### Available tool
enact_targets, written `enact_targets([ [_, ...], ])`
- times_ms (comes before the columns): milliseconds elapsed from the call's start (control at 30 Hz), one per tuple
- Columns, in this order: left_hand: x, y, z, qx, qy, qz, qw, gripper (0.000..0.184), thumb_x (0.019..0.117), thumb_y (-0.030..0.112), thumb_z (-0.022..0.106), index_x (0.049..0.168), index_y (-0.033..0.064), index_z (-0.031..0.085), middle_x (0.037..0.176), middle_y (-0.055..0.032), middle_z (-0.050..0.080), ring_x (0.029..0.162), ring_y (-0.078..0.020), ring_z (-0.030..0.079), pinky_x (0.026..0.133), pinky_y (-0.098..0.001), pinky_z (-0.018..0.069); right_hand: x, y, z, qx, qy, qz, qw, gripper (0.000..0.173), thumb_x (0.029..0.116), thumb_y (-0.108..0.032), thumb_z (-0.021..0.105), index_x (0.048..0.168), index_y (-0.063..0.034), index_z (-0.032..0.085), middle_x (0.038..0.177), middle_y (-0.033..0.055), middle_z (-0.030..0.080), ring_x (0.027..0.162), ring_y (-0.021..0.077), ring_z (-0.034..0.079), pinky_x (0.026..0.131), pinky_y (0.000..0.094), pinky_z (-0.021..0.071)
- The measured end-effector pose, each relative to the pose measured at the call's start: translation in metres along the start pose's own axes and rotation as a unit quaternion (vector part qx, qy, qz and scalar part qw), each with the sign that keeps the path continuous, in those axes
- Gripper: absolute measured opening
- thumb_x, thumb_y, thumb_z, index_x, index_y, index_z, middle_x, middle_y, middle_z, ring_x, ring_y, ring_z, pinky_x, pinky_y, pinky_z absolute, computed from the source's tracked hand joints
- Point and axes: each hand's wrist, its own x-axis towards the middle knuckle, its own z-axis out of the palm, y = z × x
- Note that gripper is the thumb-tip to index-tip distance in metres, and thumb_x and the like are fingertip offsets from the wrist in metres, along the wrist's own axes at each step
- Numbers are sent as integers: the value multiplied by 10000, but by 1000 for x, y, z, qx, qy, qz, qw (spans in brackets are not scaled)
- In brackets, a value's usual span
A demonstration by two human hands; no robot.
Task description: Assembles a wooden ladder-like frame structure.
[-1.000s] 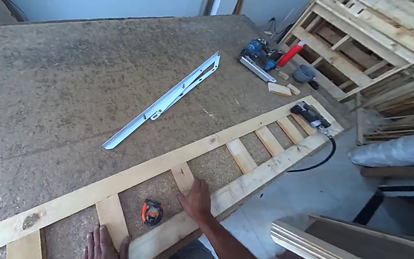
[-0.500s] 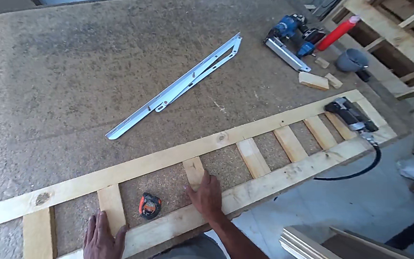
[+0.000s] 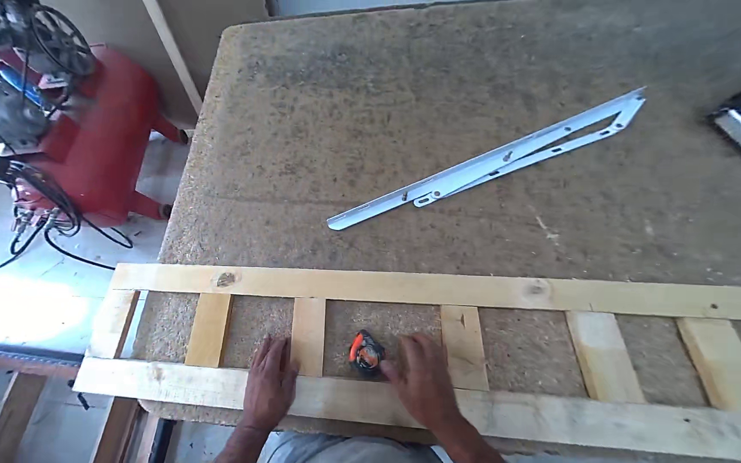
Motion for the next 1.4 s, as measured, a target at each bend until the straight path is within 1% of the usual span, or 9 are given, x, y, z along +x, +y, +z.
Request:
enact_targets([
  [133,1,-21,-29,22,49,-28,998,450,1018,269,529,1394,32,606,1433,-173,597,1426,-392,464,1193,-540,370,24,-59,21,-27,-71,-9,997,880,853,-573,712,1535,-77,459,1462,208,537,1339,384,524,1100,533,444],
  [233,7,-39,-49,56,92,-31,994,386,1012,241,530,1311,41,672,1343,-158,662,1356,-383,538,1156,-537,412,33,-74,24,-70,-96,10,993,949,833,-622,710,1558,-80,424,1428,210,550,1294,390,545,1060,532,465],
  [400,12,-64,-62,81,140,-51,986,383,1018,313,544,1249,59,714,1251,-153,702,1260,-386,608,1103,-545,458,36,-98,14,-114,-102,13,988,901,873,-636,656,1549,-78,446,1500,238,489,1352,415,500,1111,565,405],
  [533,19,-37,-63,45,48,-33,997,347,1030,266,505,1219,74,725,1227,-124,714,1226,-331,631,1094,-509,467,56,-160,4,-59,-163,53,983,776,961,-540,620,1523,-34,447,1368,204,609,1255,362,606,1033,527,505],
  [633,22,-27,-46,54,-7,3,999,354,1042,295,489,1203,102,737,1212,-94,728,1210,-311,646,1075,-521,473,69,-188,32,-67,-200,102,972,984,920,-603,643,1580,30,280,1365,250,594,1182,380,651,985,519,540],
  [767,14,-34,-23,124,15,77,989,302,1025,279,509,1132,161,766,1050,-65,759,1034,-291,715,908,-505,559,69,-199,66,-113,-199,147,962,1211,842,-702,666,1637,3,84,1466,330,446,1186,419,628,959,506,554],
  [933,17,-28,-24,146,-12,56,988,319,1033,263,469,1151,169,751,1044,-51,759,1014,-269,721,898,-477,564,66,-210,75,-123,-189,197,954,1241,810,-691,697,1644,-21,68,1481,335,413,1241,448,575,975,512,541],
  [1100,18,-29,-23,141,-15,54,988,320,1021,265,478,1153,174,755,1030,-43,762,1000,-259,725,887,-467,568,66,-211,78,-93,-173,217,956,1118,842,-493,724,1645,-30,99,1484,338,407,1276,443,555,987,500,542],
  [1400,16,-32,-21,130,-9,61,990,326,1007,265,473,1151,171,750,1018,-56,754,985,-277,722,874,-467,569,37,-211,2,10,-139,168,976,1009,826,-528,686,1636,-120,244,1399,203,547,1187,315,628,960,466,554],
])
